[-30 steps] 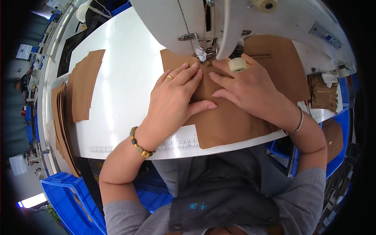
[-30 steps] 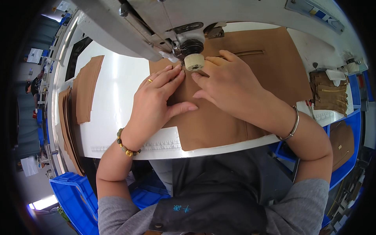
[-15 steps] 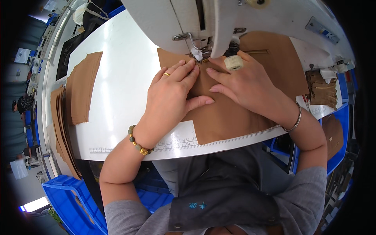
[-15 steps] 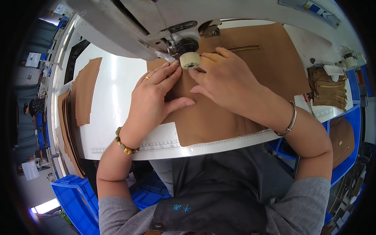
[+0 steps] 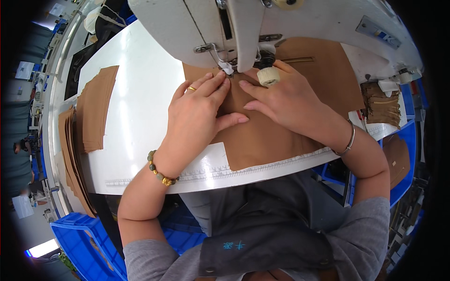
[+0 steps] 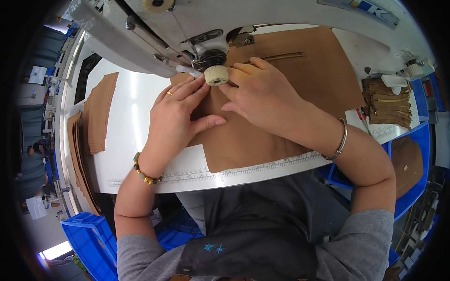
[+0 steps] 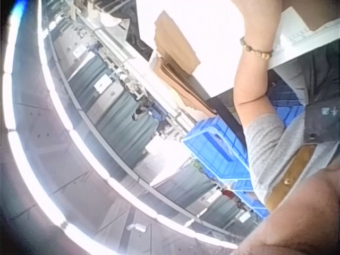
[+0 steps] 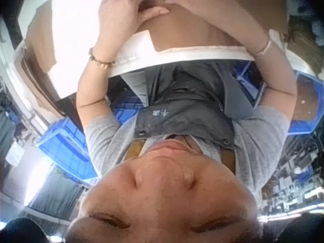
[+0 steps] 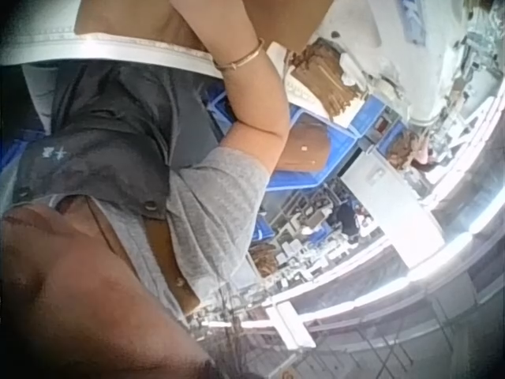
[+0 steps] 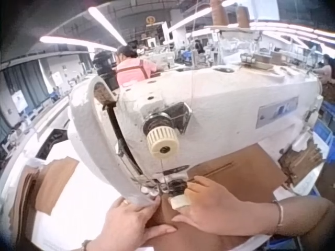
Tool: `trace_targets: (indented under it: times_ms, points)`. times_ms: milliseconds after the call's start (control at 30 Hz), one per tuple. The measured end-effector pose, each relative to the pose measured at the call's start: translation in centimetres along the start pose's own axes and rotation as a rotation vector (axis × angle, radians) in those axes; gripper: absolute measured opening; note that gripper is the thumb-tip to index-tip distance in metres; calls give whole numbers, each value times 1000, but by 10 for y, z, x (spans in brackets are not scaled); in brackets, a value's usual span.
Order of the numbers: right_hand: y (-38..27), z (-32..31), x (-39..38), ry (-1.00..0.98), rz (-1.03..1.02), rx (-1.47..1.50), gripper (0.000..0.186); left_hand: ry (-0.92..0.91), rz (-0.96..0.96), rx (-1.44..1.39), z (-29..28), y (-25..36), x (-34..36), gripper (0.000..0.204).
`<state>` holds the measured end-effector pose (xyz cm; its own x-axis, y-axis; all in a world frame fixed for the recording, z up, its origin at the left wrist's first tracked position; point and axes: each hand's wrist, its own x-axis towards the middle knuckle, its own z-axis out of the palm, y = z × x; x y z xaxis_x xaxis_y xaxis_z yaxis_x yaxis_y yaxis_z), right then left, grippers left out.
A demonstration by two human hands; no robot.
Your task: Sewing a zipper and panels for a leather bag using an industrial sewing machine.
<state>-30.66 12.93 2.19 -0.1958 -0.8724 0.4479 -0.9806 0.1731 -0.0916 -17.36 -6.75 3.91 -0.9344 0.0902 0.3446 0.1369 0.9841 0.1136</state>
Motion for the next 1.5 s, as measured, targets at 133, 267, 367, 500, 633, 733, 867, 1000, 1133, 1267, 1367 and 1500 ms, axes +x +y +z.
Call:
trace_targets:
  times_ms: [133, 267, 367, 500, 633, 733, 867, 1000, 1133, 1267, 1367, 1500]
  points:
    - [1, 0, -1, 1, -12, -5, 40, 4, -7, 4, 1, 0, 0, 77]
    - [1, -2, 3, 4, -11, 1, 38, 1, -12, 8, 1, -1, 0, 78]
    - [8, -15, 7, -21, 22, 40, 33, -13, -16, 16, 2, -2, 1, 78]
    - [32, -41, 13, 230, 463, 270, 24, -16, -20, -2, 2, -3, -1, 77]
    - [38, -48, 17, 254, 429, 267, 22, -13, -14, 4, 3, -4, -1, 76]
    - [34, -47, 15, 242, 466, 272, 25, -7, -9, -1, 3, -3, -1, 76]
    - [33, -43, 17, 282, 456, 326, 24, -22, -9, 7, 1, -1, -2, 76]
    - [44, -47, 16, 147, 389, 331, 24, -11, -6, 8, 1, 0, -2, 77]
    - [50, -53, 10, 93, 143, 191, 26, 0, -5, 3, 3, -2, -3, 77]
    - [36, -57, 9, 201, -96, 120, 24, -1, -11, -17, 5, -4, -3, 77]
    - [1, -64, 2, 191, -198, 91, 19, 3, -24, -25, 5, -4, -2, 77]
    - [-63, -56, -6, 205, -188, 85, 43, 25, -26, -22, 5, -4, -3, 76]
